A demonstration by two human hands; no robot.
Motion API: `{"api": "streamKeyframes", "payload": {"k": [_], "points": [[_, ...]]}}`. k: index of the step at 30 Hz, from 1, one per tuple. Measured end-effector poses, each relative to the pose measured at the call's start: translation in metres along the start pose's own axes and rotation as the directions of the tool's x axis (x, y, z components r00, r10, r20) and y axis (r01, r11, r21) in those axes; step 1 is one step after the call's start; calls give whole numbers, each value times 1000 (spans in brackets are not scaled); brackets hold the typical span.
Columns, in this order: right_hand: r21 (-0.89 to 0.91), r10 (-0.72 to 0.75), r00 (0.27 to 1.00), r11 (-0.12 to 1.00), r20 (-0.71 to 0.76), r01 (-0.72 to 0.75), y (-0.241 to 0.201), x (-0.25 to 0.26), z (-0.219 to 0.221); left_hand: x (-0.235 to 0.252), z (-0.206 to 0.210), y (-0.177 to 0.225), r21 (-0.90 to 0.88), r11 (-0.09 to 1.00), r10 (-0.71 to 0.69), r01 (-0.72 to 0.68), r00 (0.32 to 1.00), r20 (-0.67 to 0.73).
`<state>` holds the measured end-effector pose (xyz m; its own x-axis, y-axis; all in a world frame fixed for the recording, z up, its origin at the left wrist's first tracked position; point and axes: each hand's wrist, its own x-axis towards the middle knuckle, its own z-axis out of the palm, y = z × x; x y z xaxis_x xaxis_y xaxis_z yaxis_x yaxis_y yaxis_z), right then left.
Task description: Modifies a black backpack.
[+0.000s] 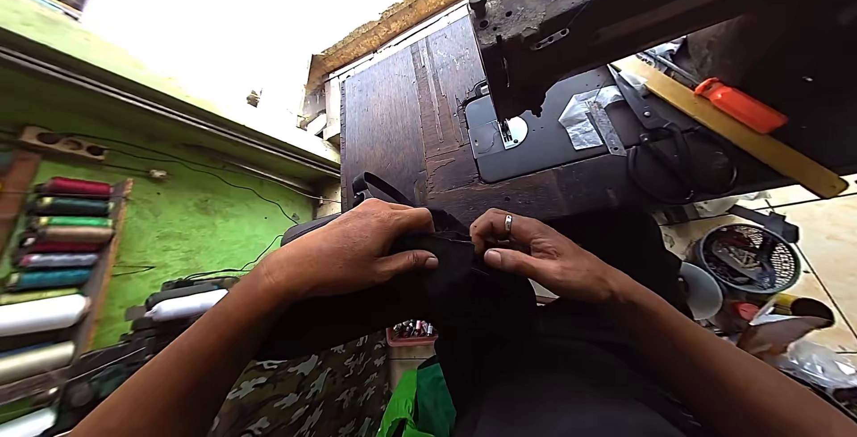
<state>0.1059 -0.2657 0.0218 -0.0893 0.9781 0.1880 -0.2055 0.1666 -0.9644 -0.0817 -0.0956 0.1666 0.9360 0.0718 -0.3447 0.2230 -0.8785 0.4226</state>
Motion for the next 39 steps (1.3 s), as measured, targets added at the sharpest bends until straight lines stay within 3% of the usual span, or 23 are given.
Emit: {"api": "streamKeyframes", "payload": {"k": [5,10,15,22,25,29,32,36,39], "points": [[32,104,981,994,-165,-101,-10,2,17,-1,2,3,22,1000,21,-22,1000,10],[77,9,989,997,-151,3,-3,-2,22,-7,0,7,95,995,-25,18,997,70],[44,112,985,993,-132,-107,-9,0,22,-5,8,6,86,996,-1,-1,1000,23],[-1,72,966,997,-248,-74,-2,4,32,-7,8,4,79,997,6,-7,1000,19],[-38,-16,963,999,-270,6,3,4,35,-7,8,4,78,995,-64,63,998,15],[-172,-173,936,977,-308,124,11,5,46,3,9,17,175,938,-312,299,949,53],[-233,-219,922,961,-319,148,13,5,48,18,9,12,103,908,-419,407,895,155],[-295,-261,923,939,-282,175,14,3,48,29,5,-7,-28,932,-337,361,893,299],[-367,-361,905,892,-224,265,14,3,49,37,0,-7,-69,933,-286,354,843,456]]}}
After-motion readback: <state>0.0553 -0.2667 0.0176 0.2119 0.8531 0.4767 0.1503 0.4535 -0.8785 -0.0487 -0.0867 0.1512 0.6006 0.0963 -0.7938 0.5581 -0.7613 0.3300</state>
